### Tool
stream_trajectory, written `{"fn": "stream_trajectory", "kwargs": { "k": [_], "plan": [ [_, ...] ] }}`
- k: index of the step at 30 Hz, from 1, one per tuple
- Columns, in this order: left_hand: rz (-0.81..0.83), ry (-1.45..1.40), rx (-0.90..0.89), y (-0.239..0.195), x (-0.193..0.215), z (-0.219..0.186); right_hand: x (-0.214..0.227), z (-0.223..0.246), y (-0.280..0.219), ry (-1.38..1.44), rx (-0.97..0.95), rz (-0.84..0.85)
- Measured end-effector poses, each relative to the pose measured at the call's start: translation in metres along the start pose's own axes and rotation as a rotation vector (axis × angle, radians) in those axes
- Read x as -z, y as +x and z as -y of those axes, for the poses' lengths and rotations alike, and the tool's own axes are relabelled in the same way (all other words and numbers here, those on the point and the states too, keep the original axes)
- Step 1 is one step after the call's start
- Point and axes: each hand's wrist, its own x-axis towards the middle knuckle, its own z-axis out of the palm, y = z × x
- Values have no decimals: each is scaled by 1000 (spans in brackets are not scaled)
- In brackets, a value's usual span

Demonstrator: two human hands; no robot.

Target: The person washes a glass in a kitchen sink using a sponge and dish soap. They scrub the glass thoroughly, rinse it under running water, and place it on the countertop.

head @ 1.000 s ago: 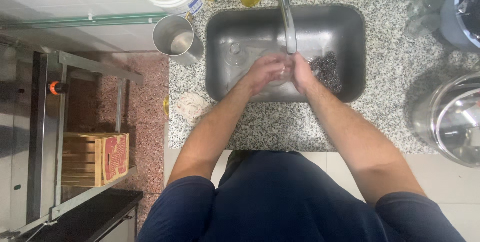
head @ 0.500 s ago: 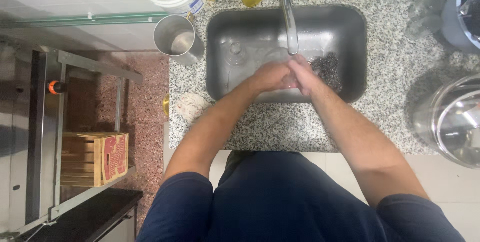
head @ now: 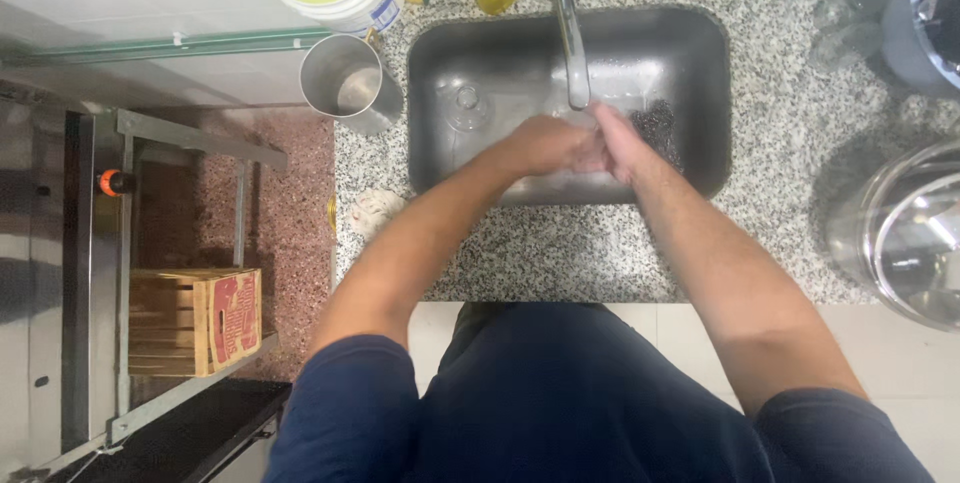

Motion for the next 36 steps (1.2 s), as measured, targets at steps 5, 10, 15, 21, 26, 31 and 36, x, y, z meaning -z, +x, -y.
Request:
{"fn": "stream_trajectory", "kwargs": {
  "k": [5, 10, 15, 21, 26, 31, 36],
  "plan": [
    [-172, -107, 102, 12, -17, 24, -11, -5, 1, 5, 58, -37],
    [-26, -247, 47, 30, -11, 39, -19, -7, 24, -41, 175, -84],
    [-30, -428, -13, 35, -4, 26, -9, -8, 35, -5, 151, -94],
    [-93, 62, -49, 27, -13, 46, 4, -11, 24, -36, 106, -111],
    [-70, 354, -153, 8, -10, 45, 6, -10, 13, -94, 22, -13],
    [-142, 60, -189, 8, -11, 53, 4, -5, 8, -75, 33, -63],
    [-356, -280, 21, -1, 22, 75, 11, -12, 16, -77, -7, -71]
  ]
}}
